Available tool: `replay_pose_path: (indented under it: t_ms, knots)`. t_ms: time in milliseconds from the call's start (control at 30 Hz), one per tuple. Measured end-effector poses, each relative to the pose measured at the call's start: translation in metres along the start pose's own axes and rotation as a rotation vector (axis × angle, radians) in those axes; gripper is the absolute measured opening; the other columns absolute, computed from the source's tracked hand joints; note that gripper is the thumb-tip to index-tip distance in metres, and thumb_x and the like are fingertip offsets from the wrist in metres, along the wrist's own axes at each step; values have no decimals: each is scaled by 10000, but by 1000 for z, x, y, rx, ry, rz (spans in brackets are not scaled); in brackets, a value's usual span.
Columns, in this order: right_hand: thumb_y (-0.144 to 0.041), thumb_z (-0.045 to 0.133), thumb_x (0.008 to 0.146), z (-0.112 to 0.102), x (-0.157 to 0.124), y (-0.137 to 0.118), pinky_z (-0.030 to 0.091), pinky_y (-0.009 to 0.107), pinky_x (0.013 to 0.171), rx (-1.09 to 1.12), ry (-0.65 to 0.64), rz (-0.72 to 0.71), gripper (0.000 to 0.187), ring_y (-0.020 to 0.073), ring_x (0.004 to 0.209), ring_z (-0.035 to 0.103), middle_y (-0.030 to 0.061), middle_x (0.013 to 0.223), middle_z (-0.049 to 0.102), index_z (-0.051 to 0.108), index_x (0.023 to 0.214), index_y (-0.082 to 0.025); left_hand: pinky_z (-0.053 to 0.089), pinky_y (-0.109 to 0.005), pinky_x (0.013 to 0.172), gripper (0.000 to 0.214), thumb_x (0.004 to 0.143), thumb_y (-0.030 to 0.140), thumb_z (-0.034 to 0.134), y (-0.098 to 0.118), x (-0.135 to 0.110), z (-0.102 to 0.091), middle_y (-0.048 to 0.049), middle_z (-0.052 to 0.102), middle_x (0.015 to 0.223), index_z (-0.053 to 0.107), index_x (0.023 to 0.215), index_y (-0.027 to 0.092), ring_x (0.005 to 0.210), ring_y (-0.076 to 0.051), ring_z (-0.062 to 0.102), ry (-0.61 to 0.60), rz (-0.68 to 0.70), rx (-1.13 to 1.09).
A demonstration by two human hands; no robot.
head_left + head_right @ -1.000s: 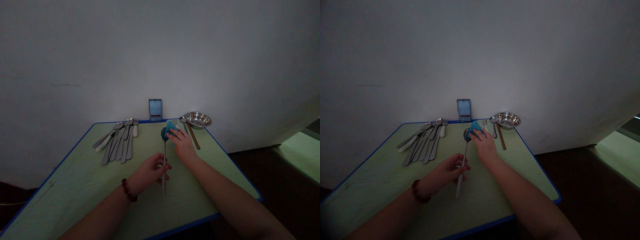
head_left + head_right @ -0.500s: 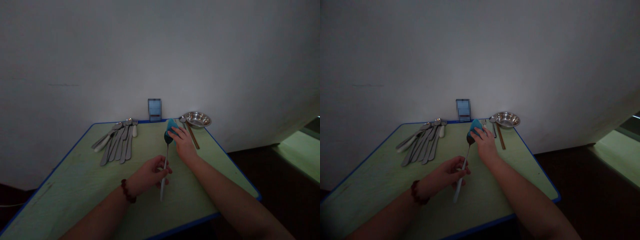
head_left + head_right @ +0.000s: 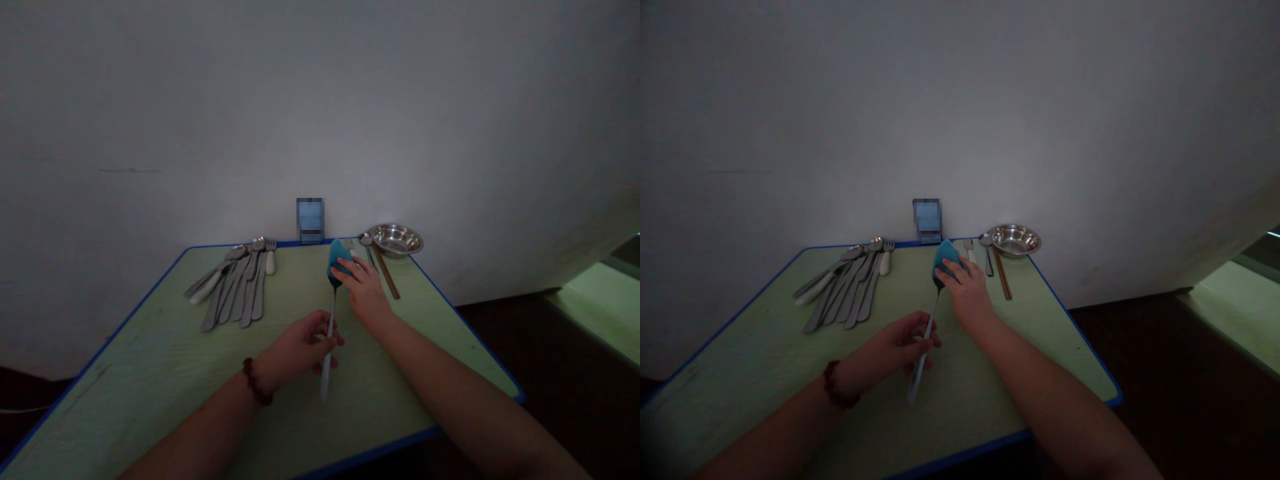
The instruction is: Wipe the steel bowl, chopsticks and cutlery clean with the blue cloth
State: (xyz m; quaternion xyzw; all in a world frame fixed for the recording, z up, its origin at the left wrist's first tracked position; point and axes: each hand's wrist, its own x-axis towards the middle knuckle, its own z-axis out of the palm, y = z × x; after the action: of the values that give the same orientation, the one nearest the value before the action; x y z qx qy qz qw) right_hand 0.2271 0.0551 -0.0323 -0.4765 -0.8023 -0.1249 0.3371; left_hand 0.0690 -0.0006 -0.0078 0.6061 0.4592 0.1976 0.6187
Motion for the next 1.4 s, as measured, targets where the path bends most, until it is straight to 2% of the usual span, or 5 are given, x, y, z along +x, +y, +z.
replay_pose_path:
  t_ms: [533, 1400]
  knots:
    - [-81, 367, 788, 3, -1, -1, 312, 412, 920, -6, -28, -2, 398, 203, 1125, 350, -9, 1187, 509, 538, 1086, -281, 413, -187, 450, 165, 736, 251, 466, 1, 0, -1, -38, 540, 935, 401, 867, 175, 595, -92, 579, 28, -4, -66]
    - [-64, 376, 775, 0, -1, -2, 275, 412, 942, -32, -18, 39, 421, 201, 1130, 350, -2, 1195, 500, 523, 1103, -284, 412, -189, 457, 220, 724, 309, 491, 2, -2, -1, -44, 560, 946, 403, 885, 186, 583, -88, 567, 75, 29, -122]
